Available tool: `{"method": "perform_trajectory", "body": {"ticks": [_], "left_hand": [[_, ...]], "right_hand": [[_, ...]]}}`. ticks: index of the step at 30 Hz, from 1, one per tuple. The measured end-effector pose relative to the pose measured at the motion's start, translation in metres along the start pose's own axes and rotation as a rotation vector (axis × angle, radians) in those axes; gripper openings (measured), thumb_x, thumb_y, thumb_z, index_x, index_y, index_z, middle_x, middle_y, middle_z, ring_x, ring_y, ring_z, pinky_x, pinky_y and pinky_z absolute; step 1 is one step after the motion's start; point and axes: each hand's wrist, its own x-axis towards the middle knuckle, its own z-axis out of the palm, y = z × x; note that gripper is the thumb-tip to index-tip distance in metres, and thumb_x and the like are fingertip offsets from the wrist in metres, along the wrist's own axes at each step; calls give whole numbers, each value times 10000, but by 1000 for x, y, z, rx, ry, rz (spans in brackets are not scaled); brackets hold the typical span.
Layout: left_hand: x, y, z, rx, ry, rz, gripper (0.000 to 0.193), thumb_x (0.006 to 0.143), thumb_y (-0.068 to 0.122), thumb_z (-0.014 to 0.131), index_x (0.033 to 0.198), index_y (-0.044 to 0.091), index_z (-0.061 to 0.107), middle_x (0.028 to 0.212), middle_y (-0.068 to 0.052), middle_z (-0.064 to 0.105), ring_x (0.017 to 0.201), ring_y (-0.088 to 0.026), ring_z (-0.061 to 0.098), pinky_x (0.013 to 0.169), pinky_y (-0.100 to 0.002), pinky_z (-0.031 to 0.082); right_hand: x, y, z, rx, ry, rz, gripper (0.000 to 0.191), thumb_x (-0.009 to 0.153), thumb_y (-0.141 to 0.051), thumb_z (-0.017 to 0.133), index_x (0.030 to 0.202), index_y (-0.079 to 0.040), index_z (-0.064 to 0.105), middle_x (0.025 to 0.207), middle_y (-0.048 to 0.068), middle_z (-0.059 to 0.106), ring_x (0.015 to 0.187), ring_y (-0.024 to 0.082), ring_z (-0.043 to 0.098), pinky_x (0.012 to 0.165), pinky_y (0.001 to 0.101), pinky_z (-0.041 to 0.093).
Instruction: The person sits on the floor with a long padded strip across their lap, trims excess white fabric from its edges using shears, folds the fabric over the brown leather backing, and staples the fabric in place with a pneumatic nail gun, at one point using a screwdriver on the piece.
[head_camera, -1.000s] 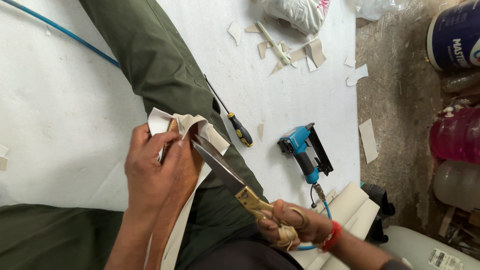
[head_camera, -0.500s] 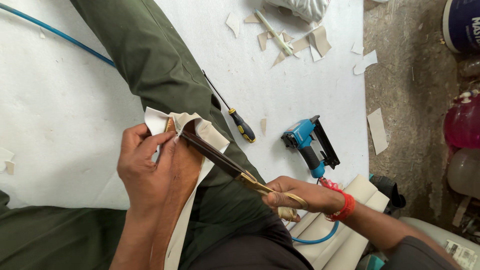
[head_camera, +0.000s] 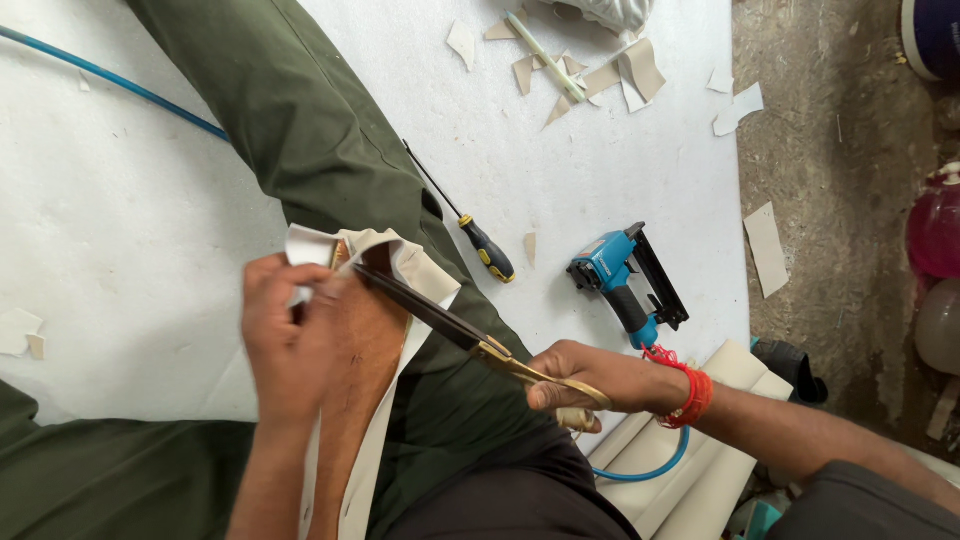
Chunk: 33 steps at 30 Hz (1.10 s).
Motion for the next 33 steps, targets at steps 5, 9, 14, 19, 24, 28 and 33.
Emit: {"method": "perform_trajectory", "body": {"ticks": [5, 9, 14, 19, 24, 28, 33], "left_hand": [[4, -29, -21, -448, 416, -181, 436, 1151, 287, 605, 1445, 51, 386, 1383, -64, 491, 1233, -147, 558, 1054, -335, 545], [4, -56, -38, -225, -29, -380, 648, 1030, 330, 620, 1564, 33, 406, 1359, -170, 525, 1128, -230, 519, 971, -402, 492], [-29, -73, -48, -172, -667, -479, 862, 806, 325, 735, 1512, 0, 363, 1432, -162, 582, 1303, -244, 559, 1061, -381, 439], [-60, -62, -62, -216, -652, -612, 797, 880, 395, 623, 1530, -3, 390, 1417, -186, 624, 1305, -258, 581, 1058, -369, 444], [-22, -14, -89, 28, -1190, -613, 752, 896, 496, 700, 1554, 198, 490, 1311, -54, 688, 1189, -210, 638, 1035, -354, 514], [40, 42, -101, 927, -1423, -443, 786, 854, 766, 433, 1045, 156, 890, 1003, -57, 837, 955, -226, 775, 900, -342, 597], [42, 108, -108, 1323, -1280, -125, 753, 739, 840, 613, 957, 153, 829, 960, -63, 785, 975, -278, 729, 889, -397, 553]], "right_hand": [[-12, 21, 24, 100, -76, -14, 508, 1019, -521, 619, 792, -75, 534, 595, 5, 557, 484, 79, 557, 425, 228, 429], [-12, 45, 49, 206, -73, -7, 486, 1062, -492, 615, 825, -73, 542, 632, 12, 565, 511, 77, 551, 464, 223, 434], [-7, 64, 54, 173, -28, 28, 400, 1011, -475, 627, 928, -85, 595, 619, 13, 584, 502, 78, 573, 452, 217, 437], [-12, 66, 50, 130, -34, 46, 416, 1003, -458, 669, 927, -55, 607, 637, 8, 592, 520, 75, 587, 463, 219, 446], [-58, 52, 41, 150, -279, -155, 512, 1036, -475, 745, 889, -20, 563, 682, 13, 587, 587, 78, 586, 538, 225, 464], [-84, 45, 44, 384, -174, -223, 545, 909, -482, 810, 836, -23, 525, 711, 26, 519, 544, 86, 520, 463, 223, 430], [-60, 49, 52, 403, -107, -365, 582, 933, -539, 756, 834, -23, 505, 662, 48, 514, 493, 123, 478, 436, 257, 411]]}}
